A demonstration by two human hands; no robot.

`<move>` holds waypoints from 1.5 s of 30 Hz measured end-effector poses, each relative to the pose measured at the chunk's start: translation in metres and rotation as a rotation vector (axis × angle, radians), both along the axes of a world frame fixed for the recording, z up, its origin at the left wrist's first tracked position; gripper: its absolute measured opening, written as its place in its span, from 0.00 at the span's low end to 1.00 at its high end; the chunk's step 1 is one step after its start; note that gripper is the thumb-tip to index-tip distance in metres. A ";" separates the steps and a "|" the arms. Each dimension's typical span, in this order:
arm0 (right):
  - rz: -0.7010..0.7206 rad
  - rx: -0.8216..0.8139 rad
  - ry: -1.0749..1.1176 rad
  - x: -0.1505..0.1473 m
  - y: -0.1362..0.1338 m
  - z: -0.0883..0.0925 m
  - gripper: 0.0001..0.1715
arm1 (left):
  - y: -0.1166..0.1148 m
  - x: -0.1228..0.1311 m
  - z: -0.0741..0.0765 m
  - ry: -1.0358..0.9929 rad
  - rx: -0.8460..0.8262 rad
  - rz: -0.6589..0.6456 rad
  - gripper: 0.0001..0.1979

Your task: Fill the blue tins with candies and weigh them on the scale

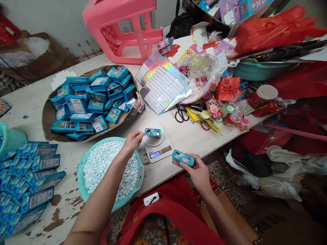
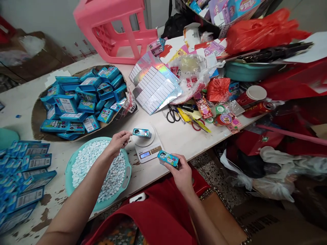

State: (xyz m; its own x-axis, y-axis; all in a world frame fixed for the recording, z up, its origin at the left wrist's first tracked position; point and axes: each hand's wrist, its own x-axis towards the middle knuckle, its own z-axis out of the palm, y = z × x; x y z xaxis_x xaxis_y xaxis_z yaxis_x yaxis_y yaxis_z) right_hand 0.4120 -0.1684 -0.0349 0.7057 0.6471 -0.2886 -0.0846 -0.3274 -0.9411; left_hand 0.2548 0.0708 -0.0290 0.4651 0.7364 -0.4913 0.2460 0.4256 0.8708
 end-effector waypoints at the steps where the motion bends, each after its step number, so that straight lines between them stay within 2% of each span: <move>1: -0.003 -0.004 -0.002 0.000 -0.001 0.000 0.25 | 0.000 0.002 0.000 0.016 0.016 -0.026 0.14; 4: -0.009 -0.010 0.006 0.002 -0.004 -0.002 0.25 | 0.006 0.006 -0.001 0.123 0.144 -0.134 0.10; 6: -0.012 -0.010 0.017 0.004 -0.006 -0.006 0.26 | 0.011 0.008 0.000 0.267 0.343 -0.225 0.07; 9: -0.016 -0.010 0.023 0.007 -0.008 -0.012 0.26 | 0.019 0.014 0.003 0.470 0.692 -0.375 0.09; 12: -0.015 -0.003 0.034 0.008 -0.007 -0.015 0.26 | 0.020 0.020 0.006 0.543 0.845 -0.512 0.13; 15: -0.016 0.006 0.050 0.008 -0.005 -0.016 0.26 | 0.018 0.025 0.008 0.560 0.904 -0.582 0.14; 18: -0.014 -0.004 0.053 0.010 -0.005 -0.017 0.26 | 0.017 0.028 0.007 0.546 0.969 -0.575 0.15; 24: -0.010 -0.012 0.054 0.013 -0.005 -0.022 0.26 | 0.017 0.031 0.005 0.410 0.942 -0.499 0.12; 29: -0.014 0.002 0.065 0.013 -0.004 -0.021 0.25 | 0.014 0.030 0.009 0.400 0.967 -0.368 0.11; 32: -0.014 0.004 0.066 0.012 -0.004 -0.022 0.25 | 0.012 0.029 0.011 0.411 0.959 -0.339 0.10; 41: -0.015 0.001 0.041 0.010 -0.005 -0.024 0.25 | 0.009 0.024 0.005 0.474 0.926 -0.381 0.07; 45: -0.017 -0.003 0.046 0.009 -0.005 -0.023 0.25 | 0.008 0.022 0.001 0.503 0.977 -0.405 0.07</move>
